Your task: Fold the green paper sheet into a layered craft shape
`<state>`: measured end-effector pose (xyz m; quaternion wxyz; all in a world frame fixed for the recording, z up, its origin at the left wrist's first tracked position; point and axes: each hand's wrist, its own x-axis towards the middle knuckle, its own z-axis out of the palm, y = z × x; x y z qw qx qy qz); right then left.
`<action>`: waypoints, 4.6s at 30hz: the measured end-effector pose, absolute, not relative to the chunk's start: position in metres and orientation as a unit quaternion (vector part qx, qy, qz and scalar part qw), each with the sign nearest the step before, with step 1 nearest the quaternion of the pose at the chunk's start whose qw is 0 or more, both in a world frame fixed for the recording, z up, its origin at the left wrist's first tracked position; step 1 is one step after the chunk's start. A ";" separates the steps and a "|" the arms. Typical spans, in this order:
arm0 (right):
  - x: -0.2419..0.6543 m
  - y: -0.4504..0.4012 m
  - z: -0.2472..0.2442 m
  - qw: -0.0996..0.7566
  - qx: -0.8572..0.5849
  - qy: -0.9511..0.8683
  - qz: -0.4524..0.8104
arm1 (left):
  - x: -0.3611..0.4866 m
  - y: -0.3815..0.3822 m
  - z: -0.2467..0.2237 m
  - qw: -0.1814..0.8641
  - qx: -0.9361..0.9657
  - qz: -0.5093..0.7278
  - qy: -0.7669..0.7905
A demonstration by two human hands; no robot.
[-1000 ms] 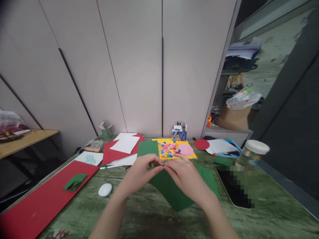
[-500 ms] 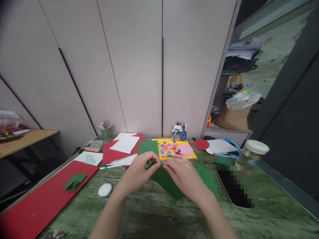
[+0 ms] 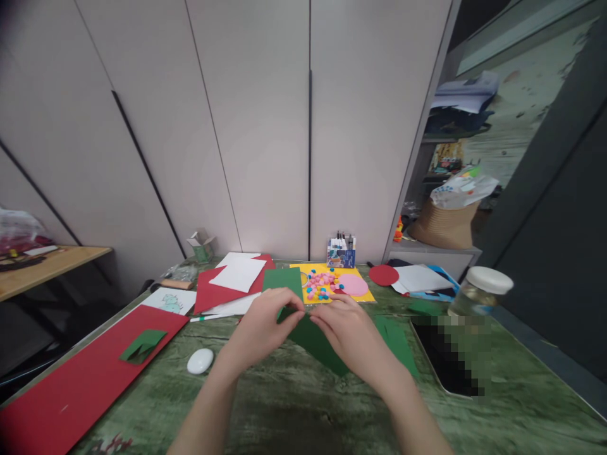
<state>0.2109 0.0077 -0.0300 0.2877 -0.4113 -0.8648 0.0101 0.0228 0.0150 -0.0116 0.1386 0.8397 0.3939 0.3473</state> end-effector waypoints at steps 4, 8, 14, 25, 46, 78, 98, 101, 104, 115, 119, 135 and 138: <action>0.208 0.007 -0.030 0.279 -0.410 -0.869 0.013 | 0.024 0.015 -0.011 0.129 0.853 0.322 0.391; 0.207 0.005 -0.026 0.299 -0.410 -0.861 0.028 | 0.024 0.013 -0.010 0.099 0.850 0.328 0.400; 0.212 0.005 -0.024 0.271 -0.419 -0.867 -0.010 | 0.026 0.011 -0.010 0.063 0.865 0.304 0.393; 0.214 0.008 -0.024 0.230 -0.464 -0.854 0.047 | 0.012 0.025 -0.013 0.039 0.872 0.270 0.407; 0.222 0.012 -0.031 0.248 -0.489 -0.836 0.028 | 0.017 0.026 -0.019 -0.009 0.867 0.254 0.429; 0.234 0.009 -0.025 0.281 -0.457 -0.844 0.018 | 0.031 0.031 -0.027 -0.004 0.870 0.304 0.388; 0.241 0.007 -0.019 0.289 -0.467 -0.835 0.032 | 0.022 0.030 -0.018 -0.020 0.869 0.304 0.391; 0.243 0.008 -0.019 0.297 -0.470 -0.831 0.030 | 0.018 0.033 -0.019 -0.007 0.865 0.308 0.396; 0.244 0.008 -0.019 0.305 -0.466 -0.830 0.031 | 0.015 0.035 -0.019 -0.021 0.866 0.304 0.398; 0.245 0.008 -0.019 0.311 -0.459 -0.832 0.022 | 0.011 0.036 -0.017 -0.029 0.863 0.294 0.409; 0.246 0.008 -0.019 0.310 -0.466 -0.828 0.021 | 0.008 0.036 -0.016 -0.020 0.855 0.305 0.419; 0.254 0.009 -0.021 0.302 -0.477 -0.825 0.008 | -0.006 0.038 -0.014 0.024 0.850 0.309 0.425; 0.254 0.008 -0.020 0.300 -0.477 -0.826 0.013 | -0.006 0.037 -0.013 0.037 0.852 0.302 0.427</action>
